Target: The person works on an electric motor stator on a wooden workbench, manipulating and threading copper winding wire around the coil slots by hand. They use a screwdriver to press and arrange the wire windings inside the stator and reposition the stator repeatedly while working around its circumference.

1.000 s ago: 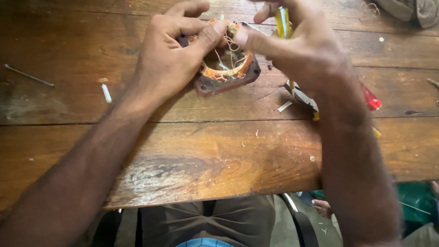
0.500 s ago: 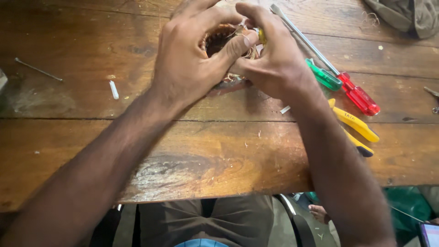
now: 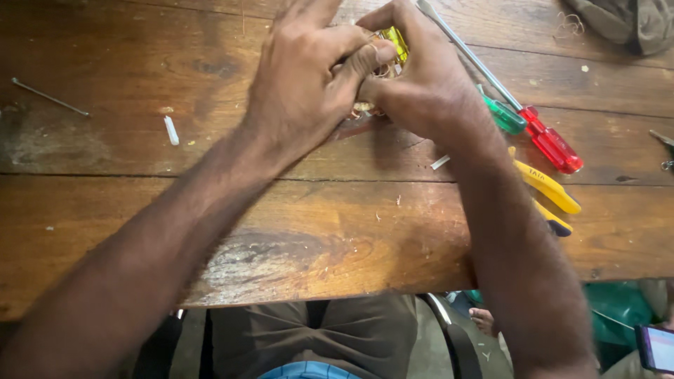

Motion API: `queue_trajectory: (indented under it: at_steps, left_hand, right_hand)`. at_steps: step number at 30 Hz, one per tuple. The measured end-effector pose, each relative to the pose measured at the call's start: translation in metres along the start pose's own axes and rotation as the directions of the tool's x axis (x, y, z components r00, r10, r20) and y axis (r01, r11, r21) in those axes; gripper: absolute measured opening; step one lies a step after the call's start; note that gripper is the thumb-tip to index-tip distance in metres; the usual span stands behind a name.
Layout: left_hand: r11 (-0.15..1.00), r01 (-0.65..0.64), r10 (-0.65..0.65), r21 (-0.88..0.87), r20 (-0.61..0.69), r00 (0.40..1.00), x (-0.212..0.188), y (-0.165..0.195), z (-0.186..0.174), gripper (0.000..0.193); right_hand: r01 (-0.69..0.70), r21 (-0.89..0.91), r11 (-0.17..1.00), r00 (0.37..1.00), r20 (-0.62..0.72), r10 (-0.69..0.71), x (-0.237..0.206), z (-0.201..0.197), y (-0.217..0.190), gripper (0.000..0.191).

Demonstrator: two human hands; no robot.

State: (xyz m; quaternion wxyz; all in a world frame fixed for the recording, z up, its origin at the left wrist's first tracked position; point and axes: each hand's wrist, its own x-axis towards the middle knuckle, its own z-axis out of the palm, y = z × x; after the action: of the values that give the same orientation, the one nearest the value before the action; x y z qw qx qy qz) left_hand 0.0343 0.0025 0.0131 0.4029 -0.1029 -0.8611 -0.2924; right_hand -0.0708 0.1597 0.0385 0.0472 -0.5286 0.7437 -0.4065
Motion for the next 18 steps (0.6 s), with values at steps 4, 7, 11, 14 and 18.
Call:
queue_trajectory:
  at_steps: [4,7,11,14,18]
  left_hand:
    - [0.971,0.178,-0.165,-0.161,0.087,0.982,-0.003,-0.002,0.006,0.029]
    - [0.980,0.167,-0.161,-0.107,0.063,0.985,-0.006,-0.005,0.012,0.032]
    - [0.954,0.281,-0.276,-0.105,0.060,0.959,-0.007,-0.008,0.021,0.032]
    - [0.949,0.252,-0.256,-0.188,0.003,0.967,-0.010,-0.007,0.026,0.028]
    - [0.906,0.363,-0.346,-0.218,0.117,0.931,-0.015,-0.010,0.021,0.030]
  right_hand:
    - [-0.021,-0.036,0.999,1.000,0.001,0.021,-0.001,0.000,-0.002,0.035]
    - [0.058,-0.060,0.996,0.998,-0.011,-0.059,0.000,0.002,-0.003,0.034]
    - [-0.145,-0.094,0.985,0.989,-0.055,0.140,0.003,0.010,-0.001,0.030]
    - [-0.047,-0.209,0.977,0.993,-0.114,0.024,0.004,0.014,0.002,0.027]
    - [-0.199,0.008,0.980,0.980,-0.005,0.199,0.005,0.014,0.003,0.024]
